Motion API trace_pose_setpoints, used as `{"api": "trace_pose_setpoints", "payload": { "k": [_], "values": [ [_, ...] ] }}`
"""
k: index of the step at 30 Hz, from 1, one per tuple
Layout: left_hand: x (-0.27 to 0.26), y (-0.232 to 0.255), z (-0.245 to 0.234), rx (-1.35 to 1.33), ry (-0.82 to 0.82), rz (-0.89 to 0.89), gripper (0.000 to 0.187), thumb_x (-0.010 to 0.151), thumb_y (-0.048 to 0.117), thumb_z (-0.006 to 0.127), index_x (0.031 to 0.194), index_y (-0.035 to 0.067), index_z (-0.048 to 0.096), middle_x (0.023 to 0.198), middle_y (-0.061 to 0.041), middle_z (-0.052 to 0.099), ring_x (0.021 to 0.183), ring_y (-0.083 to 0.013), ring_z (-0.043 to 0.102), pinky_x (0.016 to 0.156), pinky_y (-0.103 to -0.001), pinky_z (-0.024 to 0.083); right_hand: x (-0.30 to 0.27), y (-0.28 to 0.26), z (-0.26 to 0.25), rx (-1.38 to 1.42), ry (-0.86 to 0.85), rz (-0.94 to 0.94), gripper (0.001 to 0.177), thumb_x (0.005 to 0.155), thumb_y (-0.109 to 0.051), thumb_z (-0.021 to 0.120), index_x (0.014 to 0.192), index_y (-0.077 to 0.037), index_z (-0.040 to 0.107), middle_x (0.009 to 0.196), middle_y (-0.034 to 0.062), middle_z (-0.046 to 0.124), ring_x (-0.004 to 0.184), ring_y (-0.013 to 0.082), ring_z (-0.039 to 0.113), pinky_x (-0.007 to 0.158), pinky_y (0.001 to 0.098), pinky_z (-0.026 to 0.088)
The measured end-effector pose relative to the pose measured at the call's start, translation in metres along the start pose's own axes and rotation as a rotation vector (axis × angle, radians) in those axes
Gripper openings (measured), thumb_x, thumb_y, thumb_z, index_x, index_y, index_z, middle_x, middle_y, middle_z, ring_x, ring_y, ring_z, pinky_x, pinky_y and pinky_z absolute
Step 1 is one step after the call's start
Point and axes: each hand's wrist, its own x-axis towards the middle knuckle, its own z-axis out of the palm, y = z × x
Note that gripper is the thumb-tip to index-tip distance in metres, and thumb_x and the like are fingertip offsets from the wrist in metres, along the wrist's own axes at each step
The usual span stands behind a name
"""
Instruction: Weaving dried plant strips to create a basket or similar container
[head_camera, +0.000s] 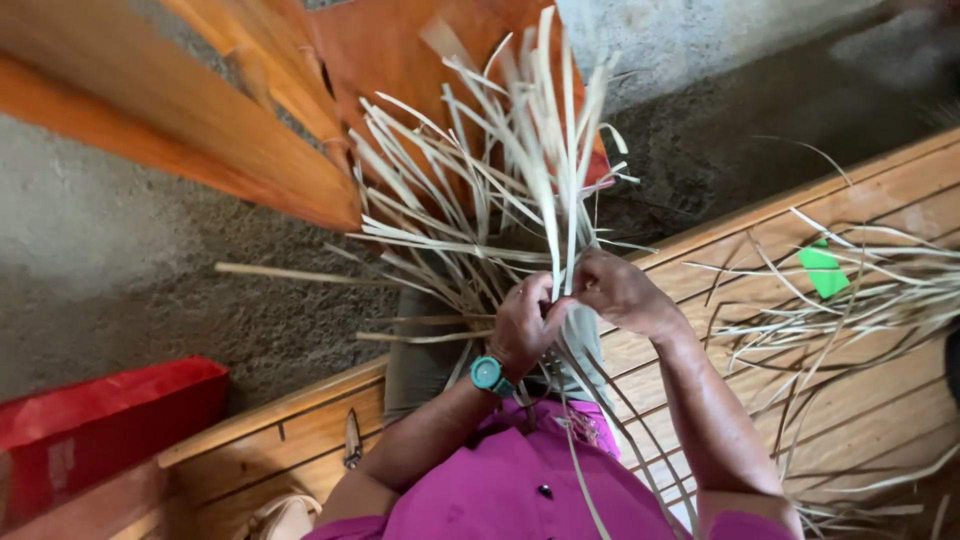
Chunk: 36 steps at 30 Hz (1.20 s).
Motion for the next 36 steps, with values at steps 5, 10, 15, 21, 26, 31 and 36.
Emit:
{"api": "trace_pose_setpoints", "payload": {
  "k": [5, 10, 15, 21, 26, 31, 36],
  "values": [
    [-0.010, -0.007, 0.010, 0.000, -0.003, -0.015, 0.036, 0.090, 0.033, 0.078, 0.109, 0.008, 0.059, 0.078, -0.008, 0.066, 0.072, -0.0320, 0.069, 0.067, -0.040, 0.059, -0.004, 0.036, 0.045, -0.155, 0.407, 0.064, 0.013, 0.085, -0.014, 0.067, 0.098, -0.018, 0.066, 0.075, 0.0128, 0.068, 0.077, 0.0352, 0.072, 0.068, 0.0432, 0.058],
    [-0.007, 0.000, 0.002, 0.006, -0.071, -0.095, 0.037, 0.090, 0.034, 0.078, 0.109, 0.010, 0.059, 0.079, -0.008, 0.068, 0.073, -0.0311, 0.071, 0.067, -0.039, 0.059, 0.002, 0.030, 0.048, -0.128, 0.733, -0.039, 0.029, 0.092, -0.003, 0.058, 0.118, -0.013, 0.065, 0.087, 0.0234, 0.070, 0.082, 0.0452, 0.070, 0.067, 0.0534, 0.056],
    [0.001, 0.003, -0.011, -0.150, -0.133, -0.394, 0.039, 0.086, 0.026, 0.082, 0.109, 0.007, 0.057, 0.077, -0.019, 0.070, 0.074, -0.0405, 0.072, 0.064, -0.049, 0.056, 0.003, 0.052, 0.004, 0.613, 1.046, -0.123, 0.018, 0.107, -0.008, 0.050, 0.095, -0.015, 0.063, 0.087, 0.0040, 0.065, 0.068, 0.0088, 0.062, 0.063, 0.0199, 0.055],
    [0.017, -0.001, -0.017, -0.294, -0.332, -0.823, 0.024, 0.086, 0.031, 0.082, 0.099, 0.011, 0.079, 0.081, -0.013, 0.077, 0.076, -0.0225, 0.074, 0.068, -0.036, 0.058, -0.034, 0.008, -0.048, 1.132, 0.429, -0.560, 0.089, 0.077, -0.001, 0.076, 0.154, -0.005, 0.033, 0.130, 0.0343, 0.058, 0.092, 0.0401, 0.076, 0.073, 0.0434, 0.067],
    [0.016, -0.021, -0.007, -0.297, -0.407, -1.002, 0.040, 0.079, 0.052, 0.085, 0.092, 0.014, 0.080, 0.079, -0.009, 0.074, 0.077, -0.0195, 0.072, 0.070, -0.035, 0.056, -0.018, 0.053, 0.011, 0.342, 0.406, -0.468, 0.030, 0.088, -0.028, 0.072, 0.105, -0.005, 0.072, 0.114, 0.0270, 0.065, 0.107, 0.0454, 0.065, 0.092, 0.0532, 0.051],
    [-0.007, -0.052, 0.020, -0.398, -0.331, -1.079, 0.036, 0.077, 0.047, 0.087, 0.087, 0.013, 0.081, 0.075, -0.010, 0.073, 0.075, -0.0183, 0.070, 0.068, -0.033, 0.054, -0.005, 0.035, 0.044, -0.148, 0.574, -0.457, 0.014, 0.093, -0.027, 0.074, 0.104, -0.019, 0.080, 0.102, 0.0070, 0.069, 0.094, 0.0301, 0.063, 0.086, 0.0405, 0.050],
    [0.023, -0.040, 0.001, -0.448, -0.467, -1.073, 0.042, 0.086, 0.044, 0.080, 0.076, 0.006, 0.069, 0.052, -0.006, 0.048, 0.044, -0.0152, 0.048, 0.039, -0.028, 0.038, -0.008, 0.034, 0.042, -0.089, 0.604, -0.520, 0.012, 0.093, -0.020, 0.075, 0.103, -0.016, 0.080, 0.100, 0.0066, 0.069, 0.094, 0.0281, 0.063, 0.085, 0.0376, 0.051]
  ]
}}
